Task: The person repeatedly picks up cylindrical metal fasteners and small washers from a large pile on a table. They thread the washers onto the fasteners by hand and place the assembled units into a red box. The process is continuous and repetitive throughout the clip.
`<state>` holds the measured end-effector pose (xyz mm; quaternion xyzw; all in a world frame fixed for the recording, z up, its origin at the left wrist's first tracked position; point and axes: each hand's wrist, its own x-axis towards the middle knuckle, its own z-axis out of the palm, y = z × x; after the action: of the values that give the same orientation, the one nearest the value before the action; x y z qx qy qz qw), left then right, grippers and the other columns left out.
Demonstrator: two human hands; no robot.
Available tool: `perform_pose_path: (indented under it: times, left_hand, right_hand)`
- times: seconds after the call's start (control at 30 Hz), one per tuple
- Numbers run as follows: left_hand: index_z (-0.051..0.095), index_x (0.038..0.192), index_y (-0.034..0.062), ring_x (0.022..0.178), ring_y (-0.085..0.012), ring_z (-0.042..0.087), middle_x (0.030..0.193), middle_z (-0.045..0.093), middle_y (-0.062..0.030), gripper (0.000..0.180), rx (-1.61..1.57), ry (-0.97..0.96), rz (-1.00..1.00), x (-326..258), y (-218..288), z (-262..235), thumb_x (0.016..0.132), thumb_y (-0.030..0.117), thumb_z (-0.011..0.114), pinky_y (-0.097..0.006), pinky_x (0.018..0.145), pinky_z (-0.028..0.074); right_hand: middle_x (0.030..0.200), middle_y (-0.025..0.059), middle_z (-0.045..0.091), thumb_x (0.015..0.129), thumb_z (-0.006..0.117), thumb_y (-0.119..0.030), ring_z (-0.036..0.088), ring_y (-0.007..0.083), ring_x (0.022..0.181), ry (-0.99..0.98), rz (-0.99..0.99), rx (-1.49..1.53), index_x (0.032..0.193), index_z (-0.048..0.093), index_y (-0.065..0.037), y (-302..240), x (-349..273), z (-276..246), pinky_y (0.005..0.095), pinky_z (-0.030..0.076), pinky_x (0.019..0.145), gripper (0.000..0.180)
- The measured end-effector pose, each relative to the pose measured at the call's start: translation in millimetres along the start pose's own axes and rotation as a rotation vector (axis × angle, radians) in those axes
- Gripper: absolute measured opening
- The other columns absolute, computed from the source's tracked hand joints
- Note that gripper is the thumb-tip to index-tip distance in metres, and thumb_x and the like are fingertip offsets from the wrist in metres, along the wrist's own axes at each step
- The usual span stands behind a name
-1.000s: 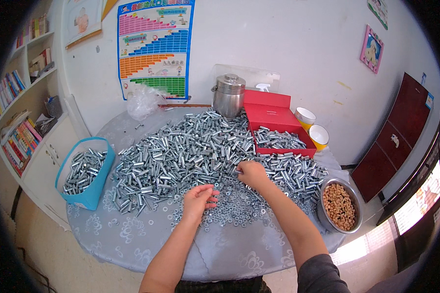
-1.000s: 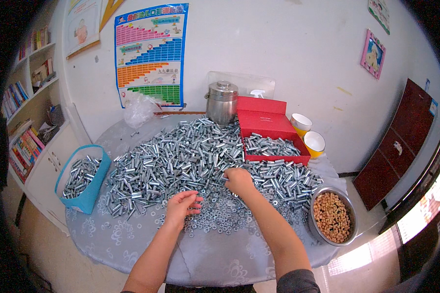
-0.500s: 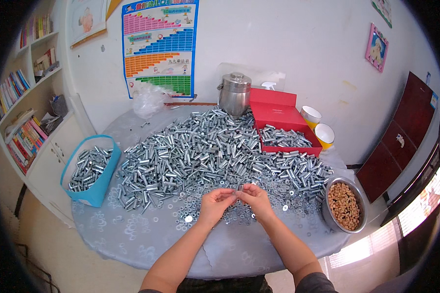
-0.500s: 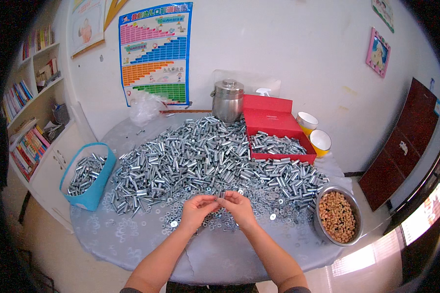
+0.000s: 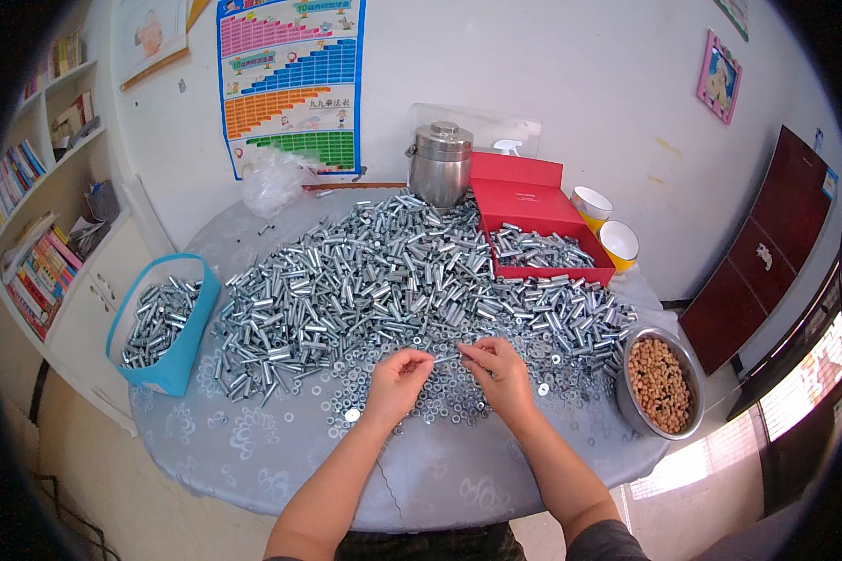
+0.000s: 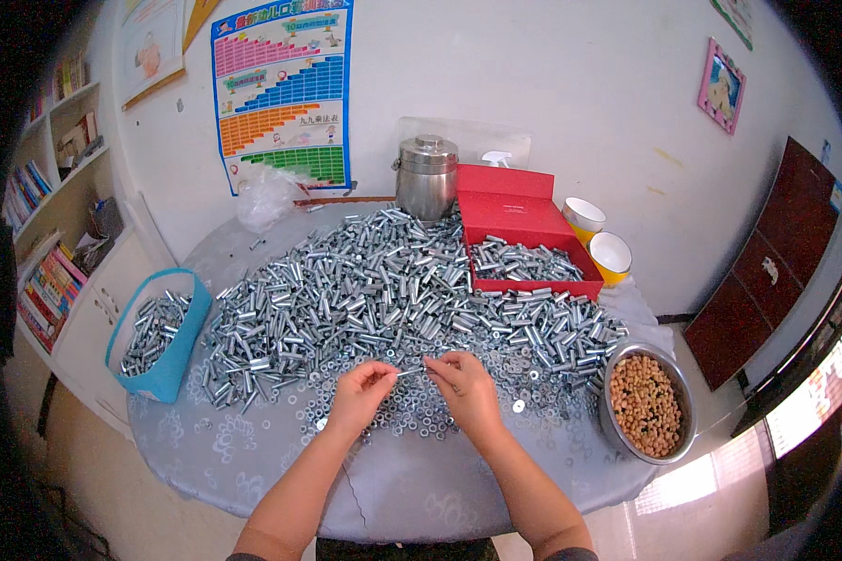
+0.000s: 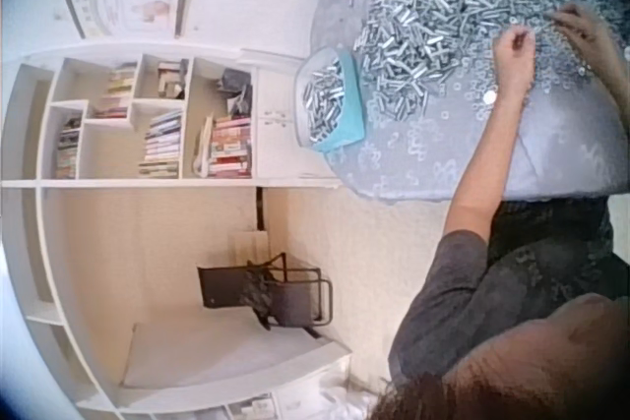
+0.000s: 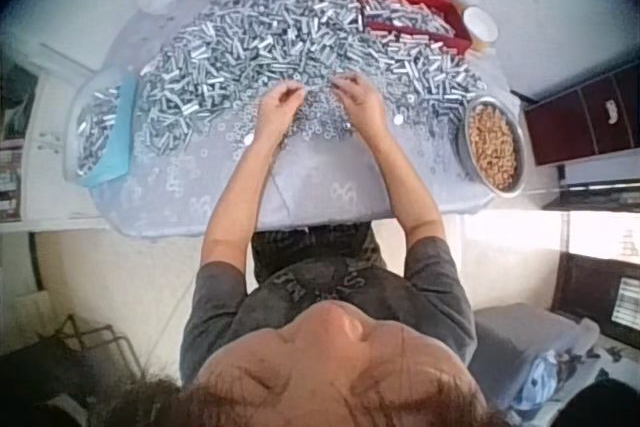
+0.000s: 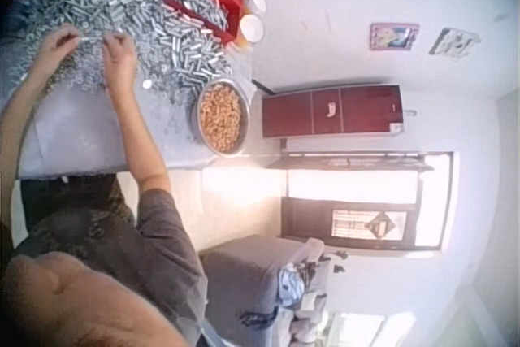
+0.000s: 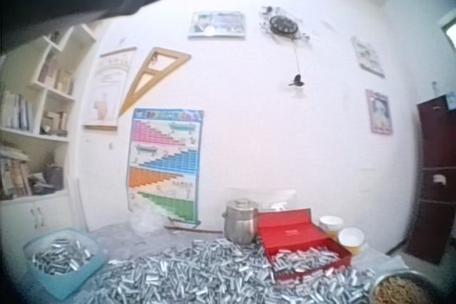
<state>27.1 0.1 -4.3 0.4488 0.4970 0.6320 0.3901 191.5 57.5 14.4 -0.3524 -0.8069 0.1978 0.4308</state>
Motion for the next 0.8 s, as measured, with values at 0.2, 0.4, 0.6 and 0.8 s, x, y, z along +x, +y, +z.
perform_pose_path:
  times: [0.2, 0.4, 0.6, 0.8]
  left_hand:
    - [0.062, 0.094, 0.0002, 0.070, -0.0065, 0.054, 0.078, 0.061, -0.0023, 0.016, 0.194, -0.065, 0.055, 1, -2, -6, 0.081, 0.008, 0.058, -0.019, 0.063, 0.043]
    - [0.056, 0.107, -0.0037, 0.068, -0.0103, 0.059, 0.081, 0.063, -0.0082, 0.025, 0.004, -0.168, -0.150, -5, 1, 7, 0.087, 0.010, 0.050, -0.022, 0.063, 0.049]
    - [0.056, 0.105, -0.0039, 0.067, -0.0139, 0.060, 0.083, 0.063, -0.0123, 0.024, -0.109, -0.125, -0.130, -2, 0, 0, 0.088, 0.011, 0.048, -0.025, 0.062, 0.052]
    - [0.058, 0.101, -0.0035, 0.064, -0.0144, 0.059, 0.082, 0.062, -0.0135, 0.021, -0.224, 0.001, -0.192, 4, 9, -6, 0.087, 0.009, 0.048, -0.025, 0.060, 0.053]
  right_hand:
    - [0.082, 0.0073, 0.058, 0.071, 0.063, -0.007, 0.055, 0.0237, 0.073, -0.081, -0.225, -0.198, 0.094, 0.065, -0.013, -10, 5, -7, 0.0324, 0.045, 0.063, 0.023]
    - [0.085, 0.0080, 0.060, 0.068, 0.064, -0.006, 0.056, 0.0247, 0.077, -0.058, -0.337, -0.071, 0.102, 0.060, -0.010, -13, 2, -1, 0.0338, 0.046, 0.066, 0.034]
    - [0.084, 0.0090, 0.060, 0.072, 0.061, -0.005, 0.057, 0.0249, 0.076, 0.006, -0.093, 0.200, 0.103, 0.059, -0.008, -7, 0, 6, 0.0329, 0.046, 0.067, 0.031]
    - [0.080, 0.0101, 0.060, 0.071, 0.062, -0.008, 0.057, 0.0267, 0.075, -0.002, 0.045, -0.149, 0.082, 0.065, -0.006, 38, 5, -11, 0.0343, 0.045, 0.065, 0.012]
